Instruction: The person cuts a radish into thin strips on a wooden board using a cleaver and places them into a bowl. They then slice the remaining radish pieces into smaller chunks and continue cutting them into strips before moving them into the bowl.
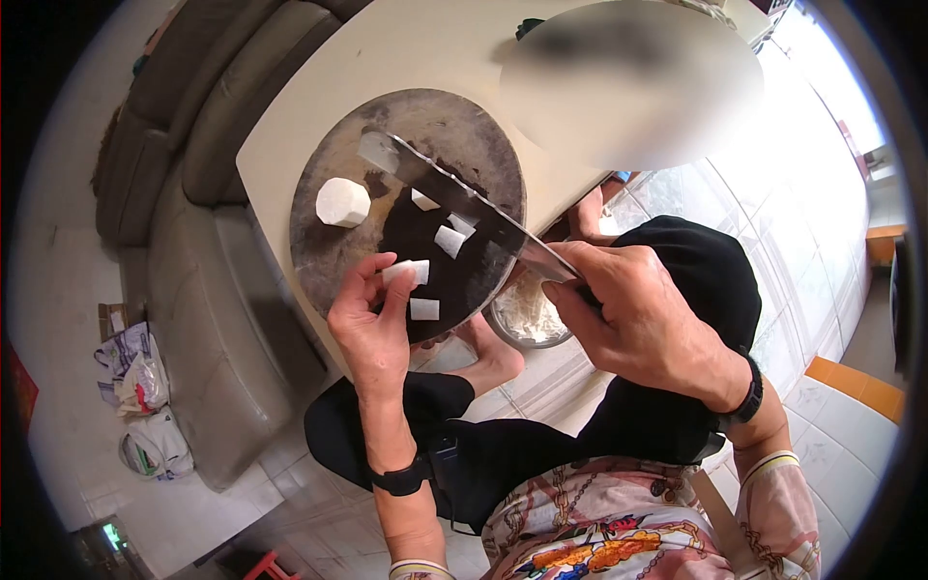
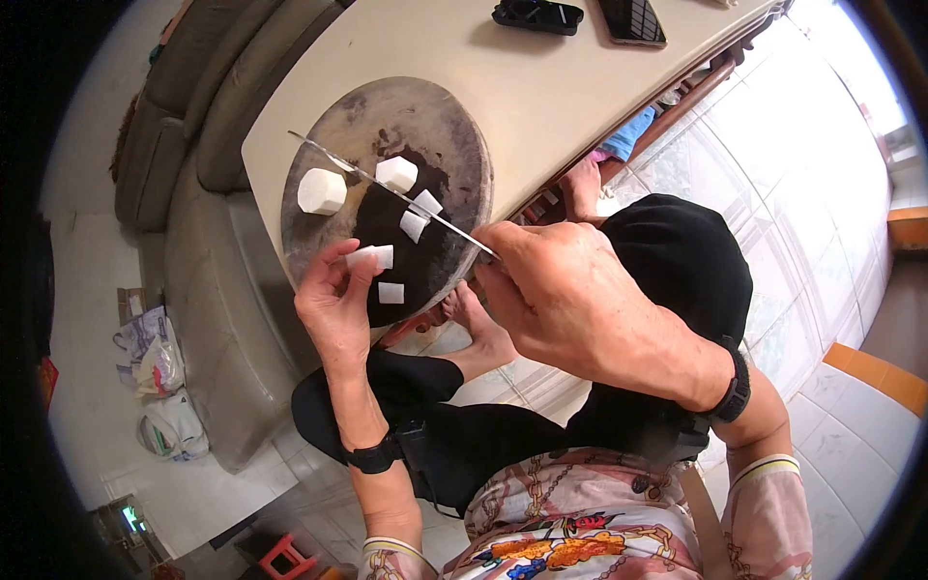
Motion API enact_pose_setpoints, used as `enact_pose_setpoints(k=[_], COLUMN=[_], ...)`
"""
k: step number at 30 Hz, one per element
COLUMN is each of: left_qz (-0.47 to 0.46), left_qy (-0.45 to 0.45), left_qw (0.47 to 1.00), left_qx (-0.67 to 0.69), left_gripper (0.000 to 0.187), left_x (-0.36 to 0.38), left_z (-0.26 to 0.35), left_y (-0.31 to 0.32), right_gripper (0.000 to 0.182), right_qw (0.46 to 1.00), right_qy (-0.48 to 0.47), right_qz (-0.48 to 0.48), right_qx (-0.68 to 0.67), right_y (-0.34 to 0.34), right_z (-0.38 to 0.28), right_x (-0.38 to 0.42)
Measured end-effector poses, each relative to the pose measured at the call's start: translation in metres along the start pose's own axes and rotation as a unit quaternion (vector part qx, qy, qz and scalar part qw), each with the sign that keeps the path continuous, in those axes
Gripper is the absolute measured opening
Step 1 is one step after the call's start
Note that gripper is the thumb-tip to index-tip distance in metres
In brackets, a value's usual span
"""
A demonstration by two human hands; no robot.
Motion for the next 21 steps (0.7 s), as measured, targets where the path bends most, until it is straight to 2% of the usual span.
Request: enact_pose_setpoints(k=[2,8,14,21], left_qz=[0.006,-0.074,-0.070,-0.073], left_qy=[-0.002,-0.018,-0.052,-0.005], left_qw=[1.000,0.996,0.996,0.993], left_qx=[0.021,0.052,-0.030,-0.091], left_gripper=[0.021,0.016,0.014,0.013], left_x=[-0.0009,-0.0046,-0.0026,-0.0036], left_z=[-0.0018,-0.0010,-0.0043,-0.0053], left_y=[-0.0012,0.0029,-0.0043,-0.0017], right_gripper=[0.006,0.006,0.006,0.006], right_qw=[1.000,1.000,1.000,0.999], right_qy=[0.000,-0.002,0.004,0.014], right_qz=[-0.004,-0.006,-0.009,-0.027], right_qx=[-0.001,-0.003,0.018,0.023], right_y=[-0.0007,0.0012,0.0022,0.0051], right_z=[-0.0005,-0.0003,-0.0016,-0.0009], right_x=[-0.0002,0.0003,0.0001,0.0000])
Point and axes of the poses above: each hand's wrist, its own x-axis away from the middle knuckle, its own y-axis out of the palm, z = x × y, the point moved 5 cm from there along -x, towards the middle knuckle, and after that the axes turned 3 degrees about z, right-handed, at the moved point
